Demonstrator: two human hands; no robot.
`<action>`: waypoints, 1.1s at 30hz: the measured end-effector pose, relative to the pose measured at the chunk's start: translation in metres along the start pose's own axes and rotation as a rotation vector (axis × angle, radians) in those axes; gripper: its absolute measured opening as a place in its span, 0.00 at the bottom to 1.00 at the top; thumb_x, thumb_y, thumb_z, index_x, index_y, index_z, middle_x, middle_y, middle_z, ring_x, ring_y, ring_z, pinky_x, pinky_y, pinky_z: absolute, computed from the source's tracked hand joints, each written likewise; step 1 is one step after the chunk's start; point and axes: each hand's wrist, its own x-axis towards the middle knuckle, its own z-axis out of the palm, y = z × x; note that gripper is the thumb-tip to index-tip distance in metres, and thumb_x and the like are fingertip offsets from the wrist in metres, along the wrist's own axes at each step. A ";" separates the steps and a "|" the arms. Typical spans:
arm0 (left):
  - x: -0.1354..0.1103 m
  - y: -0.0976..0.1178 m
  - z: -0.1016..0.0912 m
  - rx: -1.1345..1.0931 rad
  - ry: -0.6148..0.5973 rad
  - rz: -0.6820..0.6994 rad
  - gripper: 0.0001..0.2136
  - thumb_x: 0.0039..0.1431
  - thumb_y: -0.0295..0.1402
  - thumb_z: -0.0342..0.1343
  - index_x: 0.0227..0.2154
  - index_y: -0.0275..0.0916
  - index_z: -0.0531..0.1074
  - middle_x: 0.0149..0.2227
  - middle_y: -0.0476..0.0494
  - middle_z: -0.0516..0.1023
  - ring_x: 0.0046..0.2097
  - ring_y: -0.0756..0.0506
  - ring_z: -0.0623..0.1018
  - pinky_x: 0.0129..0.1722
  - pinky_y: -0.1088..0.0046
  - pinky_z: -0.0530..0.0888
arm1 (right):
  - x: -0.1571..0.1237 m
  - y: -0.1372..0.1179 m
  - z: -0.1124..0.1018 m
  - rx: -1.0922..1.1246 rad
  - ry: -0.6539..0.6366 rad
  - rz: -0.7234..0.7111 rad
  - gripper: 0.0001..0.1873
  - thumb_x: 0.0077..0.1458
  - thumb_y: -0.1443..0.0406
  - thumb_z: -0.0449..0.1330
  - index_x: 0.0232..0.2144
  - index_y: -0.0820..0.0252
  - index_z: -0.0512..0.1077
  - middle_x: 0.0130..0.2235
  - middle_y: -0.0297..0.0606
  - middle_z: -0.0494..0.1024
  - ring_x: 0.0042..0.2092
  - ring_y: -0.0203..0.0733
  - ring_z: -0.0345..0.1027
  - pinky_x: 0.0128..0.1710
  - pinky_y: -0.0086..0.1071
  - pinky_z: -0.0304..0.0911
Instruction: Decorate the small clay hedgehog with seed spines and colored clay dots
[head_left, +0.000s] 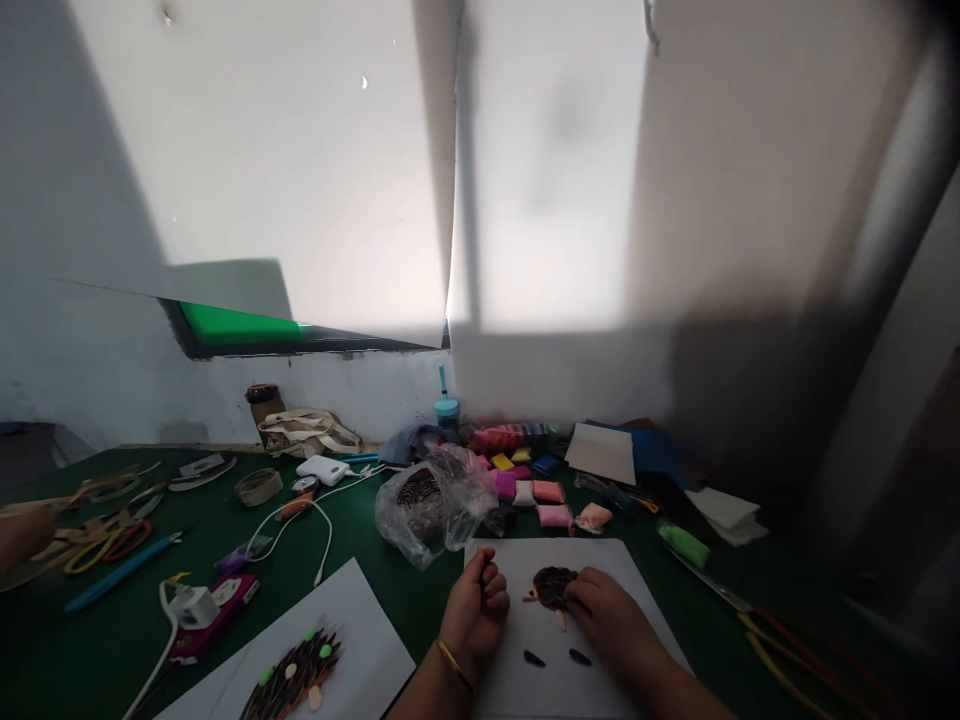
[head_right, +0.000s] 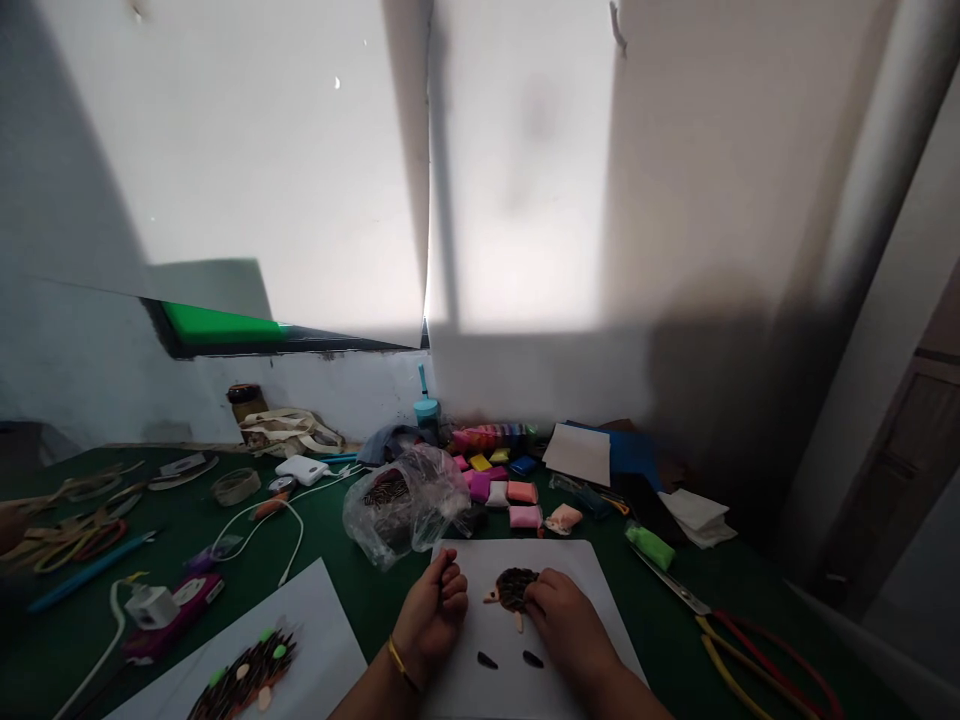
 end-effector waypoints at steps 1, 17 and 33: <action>0.000 0.000 0.000 -0.001 -0.003 -0.003 0.06 0.61 0.34 0.50 0.32 0.37 0.63 0.20 0.58 0.51 0.17 0.59 0.54 0.14 0.86 0.49 | 0.000 0.000 -0.001 0.002 0.000 -0.003 0.11 0.55 0.66 0.51 0.28 0.57 0.73 0.35 0.38 0.71 0.40 0.42 0.64 0.41 0.32 0.58; 0.000 -0.001 -0.001 0.013 0.005 0.000 0.07 0.62 0.35 0.49 0.32 0.36 0.63 0.20 0.58 0.51 0.17 0.59 0.54 0.15 0.86 0.48 | -0.004 0.009 -0.014 -0.010 -0.024 0.083 0.10 0.53 0.66 0.51 0.30 0.56 0.73 0.36 0.36 0.71 0.41 0.40 0.65 0.40 0.31 0.57; 0.000 0.000 0.004 0.011 0.020 0.002 0.07 0.63 0.34 0.47 0.32 0.36 0.63 0.20 0.58 0.51 0.17 0.59 0.54 0.14 0.86 0.48 | 0.006 0.009 0.000 0.006 0.086 0.026 0.10 0.54 0.69 0.50 0.28 0.57 0.71 0.34 0.37 0.70 0.39 0.40 0.64 0.39 0.30 0.56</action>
